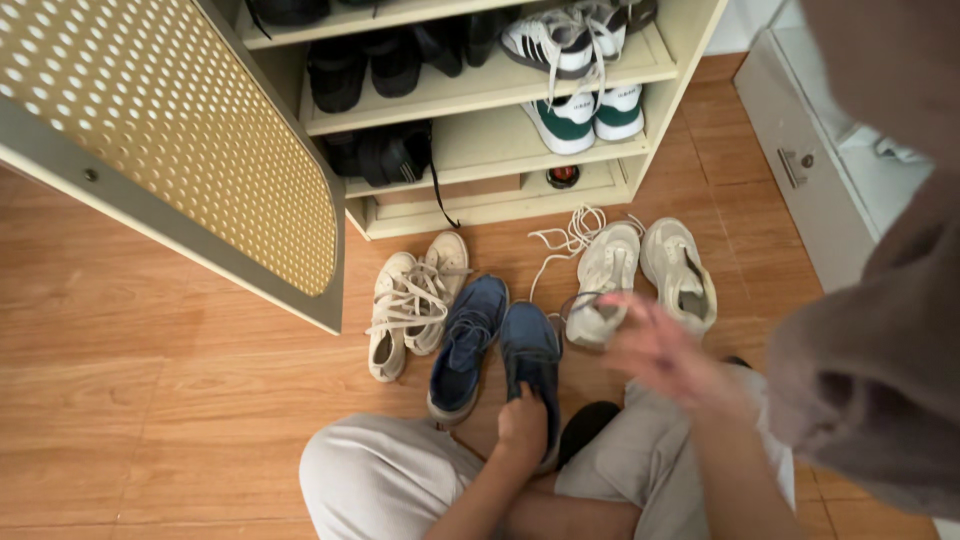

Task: The person sits on the floor in front of an open shoe cabinet and unlaces a pair of white sneakers, then a pair of blue sneakers, and finally a pair of green sneakers. After unlacing each pair, the person relaces the shoes with their original laces.

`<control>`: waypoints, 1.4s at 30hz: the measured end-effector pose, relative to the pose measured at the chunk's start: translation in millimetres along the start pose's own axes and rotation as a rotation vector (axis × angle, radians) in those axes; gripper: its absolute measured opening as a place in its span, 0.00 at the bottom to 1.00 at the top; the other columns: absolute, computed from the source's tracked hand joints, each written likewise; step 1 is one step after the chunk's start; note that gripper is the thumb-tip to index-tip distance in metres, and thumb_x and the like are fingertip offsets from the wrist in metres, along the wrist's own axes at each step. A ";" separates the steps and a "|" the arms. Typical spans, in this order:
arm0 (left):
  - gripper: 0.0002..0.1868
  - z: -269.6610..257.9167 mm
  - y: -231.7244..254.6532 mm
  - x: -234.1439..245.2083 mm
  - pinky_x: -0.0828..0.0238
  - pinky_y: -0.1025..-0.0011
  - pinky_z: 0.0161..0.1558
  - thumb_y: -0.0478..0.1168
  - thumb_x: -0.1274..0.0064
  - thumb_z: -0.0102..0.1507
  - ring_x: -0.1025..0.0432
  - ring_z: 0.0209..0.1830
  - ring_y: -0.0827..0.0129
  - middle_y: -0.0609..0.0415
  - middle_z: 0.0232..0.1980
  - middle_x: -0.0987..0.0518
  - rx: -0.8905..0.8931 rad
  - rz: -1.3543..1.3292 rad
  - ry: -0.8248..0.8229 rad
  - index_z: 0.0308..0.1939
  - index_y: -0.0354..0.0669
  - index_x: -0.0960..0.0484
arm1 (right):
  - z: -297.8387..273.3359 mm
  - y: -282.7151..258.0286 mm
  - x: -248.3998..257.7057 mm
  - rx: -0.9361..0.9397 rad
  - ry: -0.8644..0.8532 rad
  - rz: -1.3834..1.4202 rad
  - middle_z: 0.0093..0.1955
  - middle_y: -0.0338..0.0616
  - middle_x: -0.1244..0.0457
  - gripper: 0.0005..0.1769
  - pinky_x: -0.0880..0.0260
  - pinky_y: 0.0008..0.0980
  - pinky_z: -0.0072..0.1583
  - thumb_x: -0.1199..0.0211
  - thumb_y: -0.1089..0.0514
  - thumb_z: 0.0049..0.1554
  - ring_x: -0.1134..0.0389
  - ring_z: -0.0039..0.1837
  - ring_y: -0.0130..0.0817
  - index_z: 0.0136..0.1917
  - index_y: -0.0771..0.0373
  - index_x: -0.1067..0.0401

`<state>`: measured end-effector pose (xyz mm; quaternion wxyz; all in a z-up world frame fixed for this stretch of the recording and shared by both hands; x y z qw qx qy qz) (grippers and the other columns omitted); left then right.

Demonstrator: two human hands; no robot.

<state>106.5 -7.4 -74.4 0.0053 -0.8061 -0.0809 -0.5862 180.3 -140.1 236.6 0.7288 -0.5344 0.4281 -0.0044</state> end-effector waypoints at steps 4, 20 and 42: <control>0.17 -4.8 2.4 -11.3 0.20 0.64 0.43 0.34 0.54 0.67 0.19 0.47 0.56 0.36 0.73 0.33 -0.004 0.010 -0.025 0.59 0.34 0.20 | -51.0 -94.8 87.1 0.030 0.478 -0.505 0.33 0.38 0.35 0.31 0.51 0.25 0.23 0.51 0.43 0.67 0.51 0.21 0.19 0.78 0.59 0.38; 0.18 -7.4 3.9 -4.6 0.20 0.64 0.40 0.35 0.53 0.65 0.18 0.42 0.55 0.33 0.71 0.33 -0.041 0.006 0.033 0.57 0.33 0.20 | 69.8 150.7 70.0 0.122 0.298 -1.699 0.49 0.53 0.33 0.13 0.33 0.49 0.54 0.32 0.50 0.54 0.33 0.53 0.53 0.47 0.59 0.21; 0.16 -9.3 3.9 2.8 0.21 0.65 0.43 0.35 0.47 0.61 0.20 0.46 0.56 0.34 0.72 0.34 -0.076 0.029 -0.068 0.52 0.34 0.16 | 83.2 178.8 86.4 -0.042 0.067 -0.424 0.35 0.38 0.36 0.18 0.34 0.29 0.50 0.42 0.49 0.62 0.36 0.40 0.27 0.42 0.66 0.26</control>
Point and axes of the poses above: each hand's wrist, its own z-axis towards the middle knuckle, its own x-axis out of the back of the hand, y = z × x, the point moved 10 cm from there along z, towards the middle knuckle
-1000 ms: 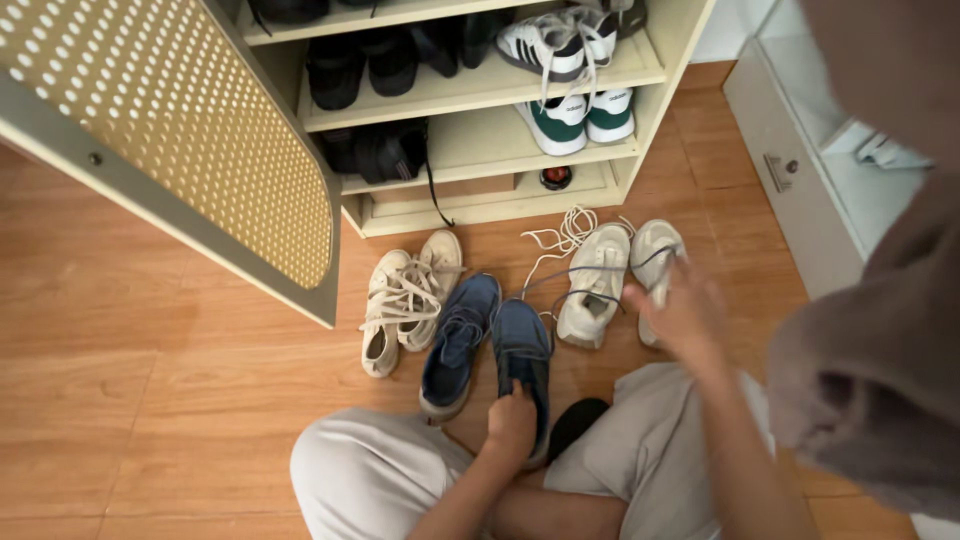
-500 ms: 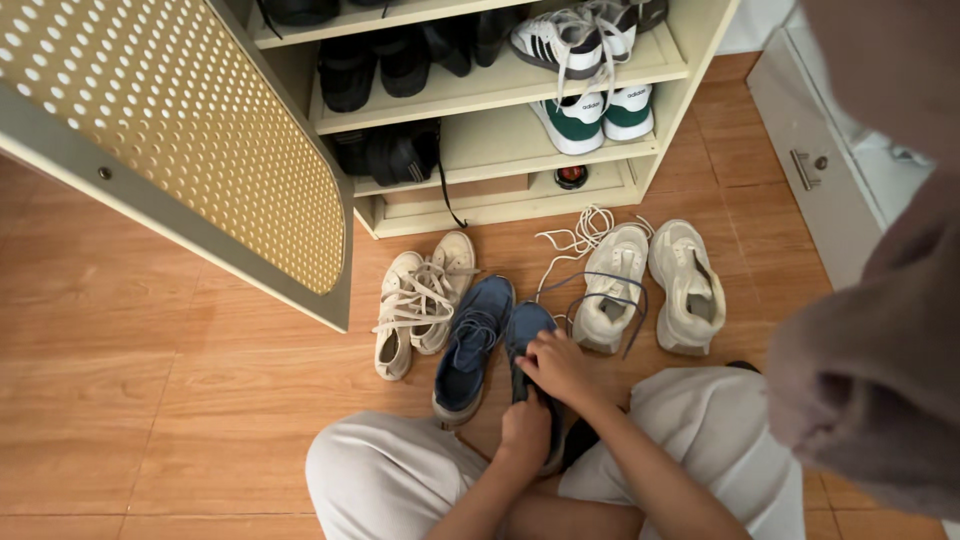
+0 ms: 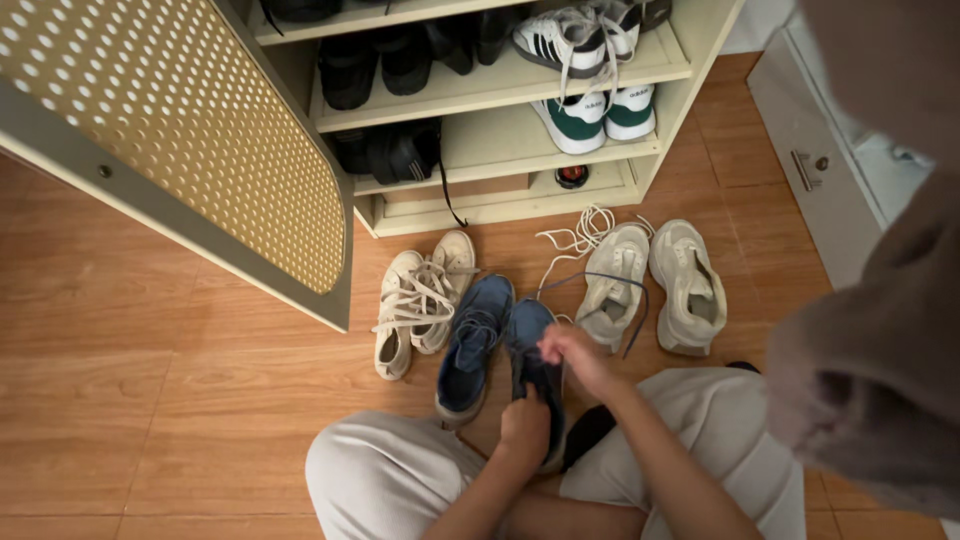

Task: The person sits on the floor in front of an open shoe cabinet and unlaces a pair of white sneakers, then a pair of blue sneakers, and finally a pair of green sneakers. After unlacing each pair, the person relaces the shoes with their original laces.

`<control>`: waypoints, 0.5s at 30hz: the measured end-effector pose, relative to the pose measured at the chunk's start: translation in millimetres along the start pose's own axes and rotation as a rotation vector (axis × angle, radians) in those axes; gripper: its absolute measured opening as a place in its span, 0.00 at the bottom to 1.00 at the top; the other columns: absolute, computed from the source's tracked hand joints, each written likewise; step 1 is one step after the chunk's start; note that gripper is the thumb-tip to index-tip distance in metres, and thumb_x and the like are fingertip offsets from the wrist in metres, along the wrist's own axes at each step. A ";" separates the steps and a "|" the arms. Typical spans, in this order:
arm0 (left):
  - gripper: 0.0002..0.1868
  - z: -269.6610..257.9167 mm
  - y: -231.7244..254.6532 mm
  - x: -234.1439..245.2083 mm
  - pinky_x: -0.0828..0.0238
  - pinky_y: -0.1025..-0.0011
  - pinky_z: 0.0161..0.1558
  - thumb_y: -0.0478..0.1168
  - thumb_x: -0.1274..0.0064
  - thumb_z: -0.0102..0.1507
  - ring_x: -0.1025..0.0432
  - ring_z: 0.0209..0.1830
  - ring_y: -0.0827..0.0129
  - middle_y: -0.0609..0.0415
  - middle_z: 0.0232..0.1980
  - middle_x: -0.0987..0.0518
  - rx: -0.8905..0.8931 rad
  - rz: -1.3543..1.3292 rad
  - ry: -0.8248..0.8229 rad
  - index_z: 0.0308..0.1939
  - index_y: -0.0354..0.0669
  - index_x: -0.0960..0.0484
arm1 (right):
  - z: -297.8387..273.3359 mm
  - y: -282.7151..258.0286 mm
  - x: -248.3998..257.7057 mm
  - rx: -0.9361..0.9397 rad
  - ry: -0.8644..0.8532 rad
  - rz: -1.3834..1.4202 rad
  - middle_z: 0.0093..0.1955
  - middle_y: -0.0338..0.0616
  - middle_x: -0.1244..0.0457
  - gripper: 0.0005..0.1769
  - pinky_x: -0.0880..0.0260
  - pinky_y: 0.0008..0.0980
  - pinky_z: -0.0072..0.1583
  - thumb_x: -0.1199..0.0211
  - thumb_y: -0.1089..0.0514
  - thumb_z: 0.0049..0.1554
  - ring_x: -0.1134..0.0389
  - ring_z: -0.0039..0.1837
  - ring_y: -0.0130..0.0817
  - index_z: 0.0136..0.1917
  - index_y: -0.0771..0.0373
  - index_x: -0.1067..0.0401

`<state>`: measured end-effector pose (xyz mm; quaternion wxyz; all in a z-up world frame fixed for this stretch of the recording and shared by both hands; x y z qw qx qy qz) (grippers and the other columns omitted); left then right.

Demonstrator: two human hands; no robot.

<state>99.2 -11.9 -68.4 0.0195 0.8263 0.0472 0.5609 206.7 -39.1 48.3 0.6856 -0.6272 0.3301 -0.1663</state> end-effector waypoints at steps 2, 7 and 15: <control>0.16 -0.9 1.4 -1.5 0.20 0.65 0.41 0.34 0.49 0.65 0.18 0.44 0.58 0.33 0.69 0.30 0.010 0.021 0.034 0.55 0.34 0.16 | -10.0 -20.1 5.1 -0.008 0.030 0.268 0.33 0.40 0.38 0.18 0.31 0.30 0.57 0.45 0.50 0.66 0.37 0.38 0.29 0.48 0.68 0.27; 0.17 6.6 -3.3 -3.6 0.20 0.65 0.42 0.36 0.50 0.64 0.19 0.44 0.58 0.33 0.72 0.33 0.001 0.032 0.049 0.55 0.35 0.16 | -26.8 -78.4 10.2 0.252 -0.048 0.218 0.37 0.40 0.37 0.19 0.33 0.30 0.55 0.47 0.50 0.67 0.36 0.43 0.28 0.51 0.70 0.27; 0.19 14.3 1.0 -29.8 0.19 0.64 0.38 0.36 0.52 0.65 0.18 0.43 0.58 0.35 0.72 0.32 0.030 0.058 0.051 0.59 0.33 0.19 | -45.6 -95.4 -3.3 0.071 -0.070 0.243 0.35 0.49 0.36 0.19 0.46 0.22 0.30 0.50 0.52 0.69 0.45 0.27 0.21 0.53 0.67 0.25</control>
Point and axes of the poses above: each hand's wrist, its own z-axis towards the middle knuckle, its own x-axis out of the back of the hand, y = z × x, the point moved 10 cm from there along z, towards the middle knuckle
